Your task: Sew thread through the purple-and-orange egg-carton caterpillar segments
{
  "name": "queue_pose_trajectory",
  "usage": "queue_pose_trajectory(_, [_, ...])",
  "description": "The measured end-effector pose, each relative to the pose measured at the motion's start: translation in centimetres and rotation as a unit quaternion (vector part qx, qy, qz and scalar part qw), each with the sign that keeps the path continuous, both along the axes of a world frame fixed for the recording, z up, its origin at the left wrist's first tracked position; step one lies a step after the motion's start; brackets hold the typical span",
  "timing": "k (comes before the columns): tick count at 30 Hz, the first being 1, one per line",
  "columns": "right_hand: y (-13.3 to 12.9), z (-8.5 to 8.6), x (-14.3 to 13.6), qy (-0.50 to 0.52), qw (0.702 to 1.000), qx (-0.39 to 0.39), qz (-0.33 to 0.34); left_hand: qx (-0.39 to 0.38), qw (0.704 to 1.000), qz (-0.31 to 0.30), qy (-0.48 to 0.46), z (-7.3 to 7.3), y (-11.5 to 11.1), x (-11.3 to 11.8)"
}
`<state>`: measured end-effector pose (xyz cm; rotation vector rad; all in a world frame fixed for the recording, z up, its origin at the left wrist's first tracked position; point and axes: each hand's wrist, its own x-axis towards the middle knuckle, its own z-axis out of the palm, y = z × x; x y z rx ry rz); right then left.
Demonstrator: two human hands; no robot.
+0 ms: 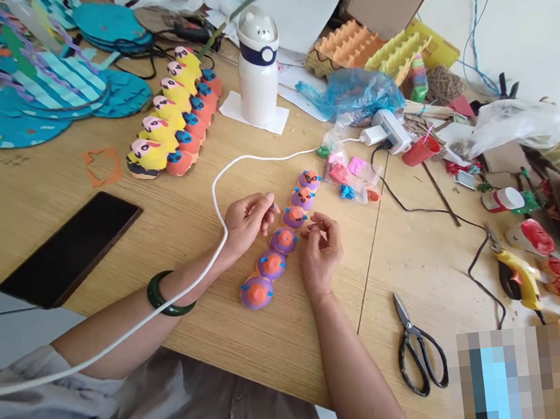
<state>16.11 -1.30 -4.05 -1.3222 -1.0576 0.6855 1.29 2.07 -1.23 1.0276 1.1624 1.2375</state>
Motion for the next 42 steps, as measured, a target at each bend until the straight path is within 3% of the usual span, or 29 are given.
queue_pose_trajectory(6, [-1.7,0.6,-0.3,-0.170,0.974,0.150,0.013,0.047,0.985,-0.155,-0.055,1.6,-2.2,1.0])
queue_pose_trajectory(14, [-1.9,1.1,-0.2,-0.263,0.940,0.217,0.014,0.026,0.972,-0.195,-0.132,1.9,-2.4,1.0])
queue_pose_trajectory(24, [-1.5,1.4,0.3,-0.259,0.938,0.230,0.028,-0.033,0.959,-0.221,-0.175,1.8,-2.1,0.8])
queue_pose_trajectory(34, [-1.8,3.0,0.3,-0.208,0.966,0.150,0.045,0.000,0.969,-0.207,-0.134,2.3,-2.0,0.8])
queue_pose_trajectory(42, [-2.9,2.8,1.5,-0.265,0.949,0.155,0.074,-0.024,0.965,-0.239,-0.102,1.6,-2.3,1.3])
